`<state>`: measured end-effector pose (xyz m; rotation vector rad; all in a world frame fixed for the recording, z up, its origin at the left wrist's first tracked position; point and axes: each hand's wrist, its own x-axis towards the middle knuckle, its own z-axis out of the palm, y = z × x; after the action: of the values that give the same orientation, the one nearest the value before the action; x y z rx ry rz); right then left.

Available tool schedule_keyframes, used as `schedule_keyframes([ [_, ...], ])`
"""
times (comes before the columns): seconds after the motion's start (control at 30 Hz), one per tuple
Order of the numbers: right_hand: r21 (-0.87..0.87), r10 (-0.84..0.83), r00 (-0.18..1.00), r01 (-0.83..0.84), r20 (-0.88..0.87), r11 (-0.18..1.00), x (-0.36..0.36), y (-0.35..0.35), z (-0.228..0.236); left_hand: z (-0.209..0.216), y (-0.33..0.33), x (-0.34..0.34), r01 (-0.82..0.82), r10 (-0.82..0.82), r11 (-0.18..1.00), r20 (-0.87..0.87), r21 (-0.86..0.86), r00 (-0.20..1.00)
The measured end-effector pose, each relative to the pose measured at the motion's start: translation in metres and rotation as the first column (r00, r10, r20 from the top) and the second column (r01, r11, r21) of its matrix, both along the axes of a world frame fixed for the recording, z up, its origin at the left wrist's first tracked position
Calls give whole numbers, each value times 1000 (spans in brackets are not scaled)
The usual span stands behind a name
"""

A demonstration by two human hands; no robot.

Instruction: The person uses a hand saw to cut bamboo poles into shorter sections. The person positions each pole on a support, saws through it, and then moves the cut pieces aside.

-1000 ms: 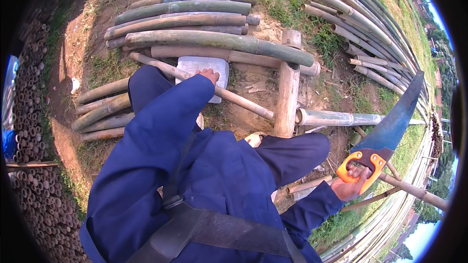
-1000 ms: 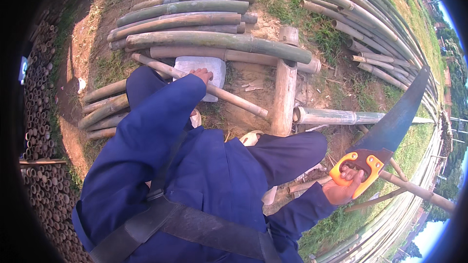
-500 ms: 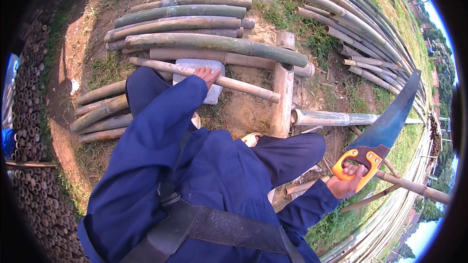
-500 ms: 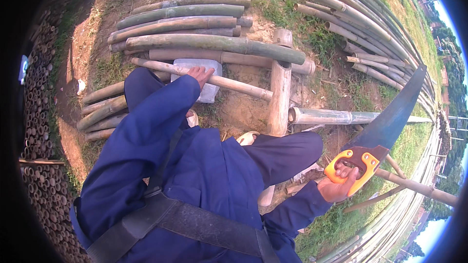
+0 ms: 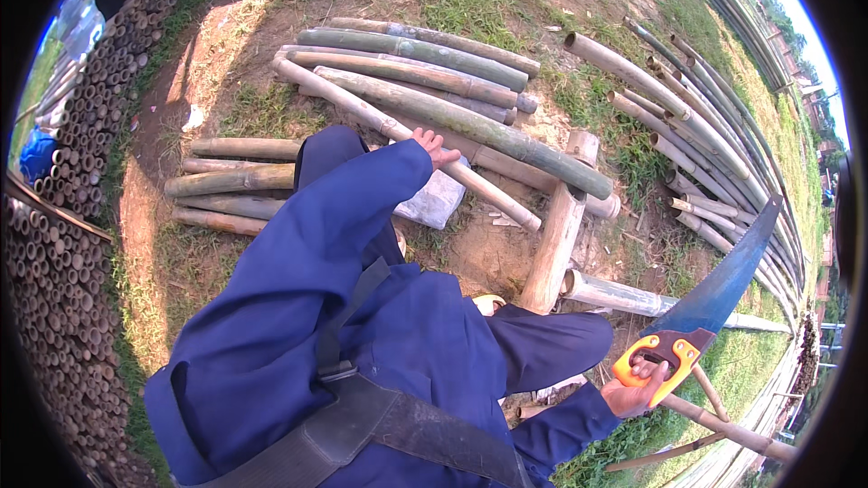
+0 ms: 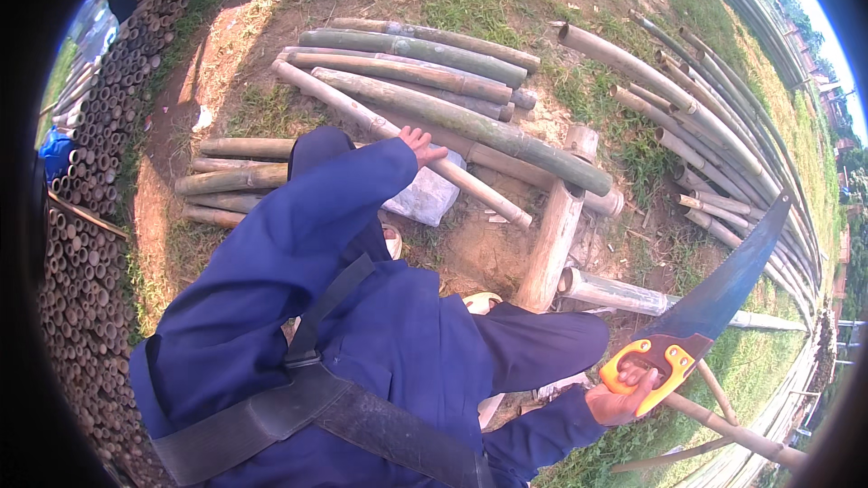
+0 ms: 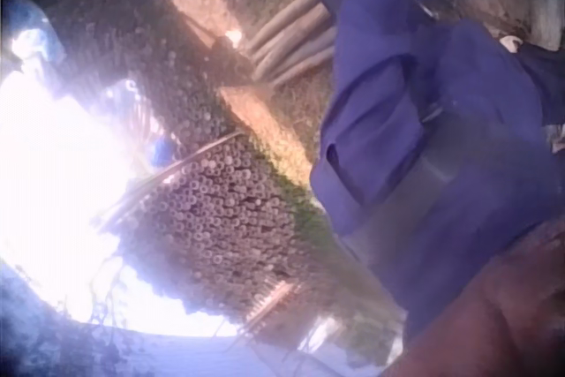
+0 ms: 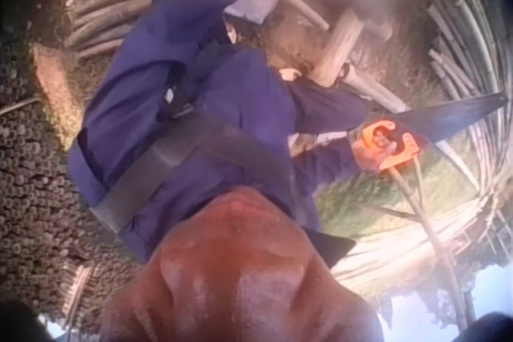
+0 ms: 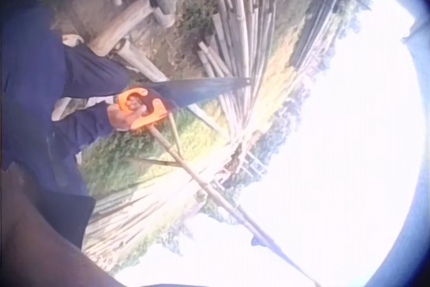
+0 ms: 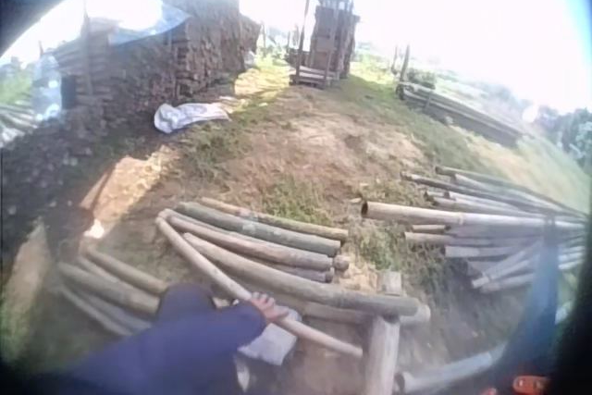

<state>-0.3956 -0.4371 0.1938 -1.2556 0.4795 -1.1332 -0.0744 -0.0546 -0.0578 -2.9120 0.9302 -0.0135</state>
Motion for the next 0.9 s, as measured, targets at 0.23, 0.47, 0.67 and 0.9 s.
schedule_keyframes([
  [0.23,18,-6,1000,6,-9,1000,-4,-6,5,57,-34,51,-33,16,998,-260,-61,966],
  [0.47,33,-15,999,17,-38,999,6,9,15,65,-50,86,-87,51,984,-221,-158,974],
  [0.67,33,17,988,-13,-150,999,30,16,10,35,-41,114,37,-91,967,-205,-252,974],
  [0.9,19,185,861,-200,-474,980,33,34,-8,18,-65,120,-88,17,924,-191,-372,981],
])
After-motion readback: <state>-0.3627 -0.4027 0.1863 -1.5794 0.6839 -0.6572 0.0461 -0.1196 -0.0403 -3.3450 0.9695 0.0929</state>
